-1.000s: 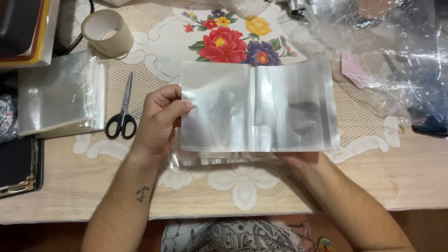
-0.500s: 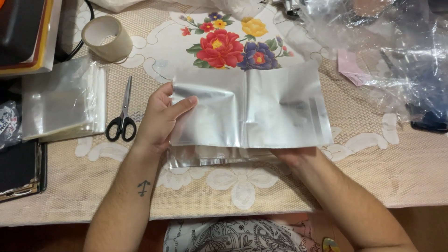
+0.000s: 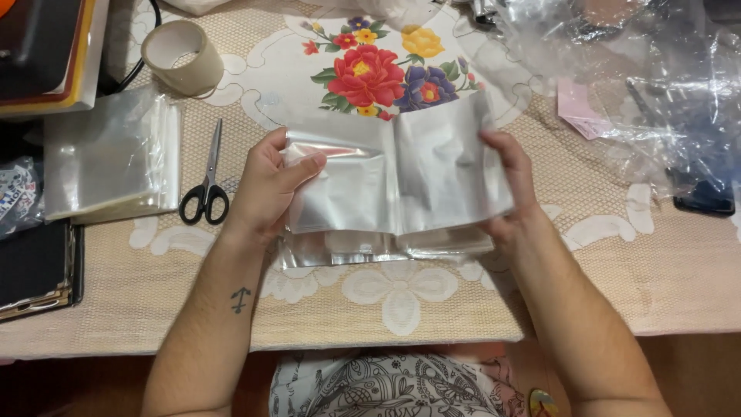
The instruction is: The person removes several silver plastic pouches from a larger clear plastic bag. They then separate the pouches, unfold them, and arrange them on the table.
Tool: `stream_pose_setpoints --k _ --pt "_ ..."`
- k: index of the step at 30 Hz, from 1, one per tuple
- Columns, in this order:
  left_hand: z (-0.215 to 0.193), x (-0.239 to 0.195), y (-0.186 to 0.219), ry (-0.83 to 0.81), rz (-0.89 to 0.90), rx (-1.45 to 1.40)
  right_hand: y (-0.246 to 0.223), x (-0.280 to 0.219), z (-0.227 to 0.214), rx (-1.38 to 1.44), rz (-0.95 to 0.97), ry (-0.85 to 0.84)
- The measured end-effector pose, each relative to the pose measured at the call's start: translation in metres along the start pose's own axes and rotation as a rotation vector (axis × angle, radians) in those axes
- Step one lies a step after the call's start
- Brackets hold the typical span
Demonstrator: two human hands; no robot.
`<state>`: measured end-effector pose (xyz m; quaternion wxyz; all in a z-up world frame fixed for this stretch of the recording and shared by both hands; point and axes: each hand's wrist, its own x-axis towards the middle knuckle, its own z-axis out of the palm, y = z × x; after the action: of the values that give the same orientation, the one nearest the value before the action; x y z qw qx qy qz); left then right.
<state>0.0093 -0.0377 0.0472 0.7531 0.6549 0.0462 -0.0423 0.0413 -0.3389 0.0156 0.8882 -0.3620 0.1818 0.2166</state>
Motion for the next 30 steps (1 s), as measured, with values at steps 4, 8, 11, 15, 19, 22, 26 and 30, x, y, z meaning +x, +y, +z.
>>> stream_pose_setpoints --k 4,8,11,15,19,22,26,30 --pt "-0.008 0.003 -0.024 0.01 -0.009 0.001 0.005 -0.012 0.01 -0.185 0.158 0.1" --pt "-0.009 -0.002 -0.03 0.024 -0.039 0.091 0.006 0.034 -0.047 -0.491 0.103 0.095" --pt "-0.008 -0.004 -0.025 0.027 -0.053 0.173 -0.003 0.019 -0.027 -0.64 0.019 0.082" --pt "-0.018 0.001 -0.033 0.019 -0.079 0.235 -0.008 0.009 -0.019 -0.893 -0.106 0.058" --pt "-0.012 -0.014 -0.008 0.014 -0.102 0.31 -0.01 -0.012 -0.001 -1.03 -0.19 0.075" --pt "-0.015 -0.015 -0.002 0.02 -0.146 0.537 -0.011 -0.008 -0.009 -1.206 -0.269 0.158" --pt "-0.023 -0.014 -0.005 0.054 -0.158 0.6 -0.007 -0.005 -0.003 -1.72 -0.47 0.317" --pt "-0.023 -0.014 -0.005 0.043 -0.163 0.685 0.008 -0.027 0.019 -1.928 -1.031 0.444"
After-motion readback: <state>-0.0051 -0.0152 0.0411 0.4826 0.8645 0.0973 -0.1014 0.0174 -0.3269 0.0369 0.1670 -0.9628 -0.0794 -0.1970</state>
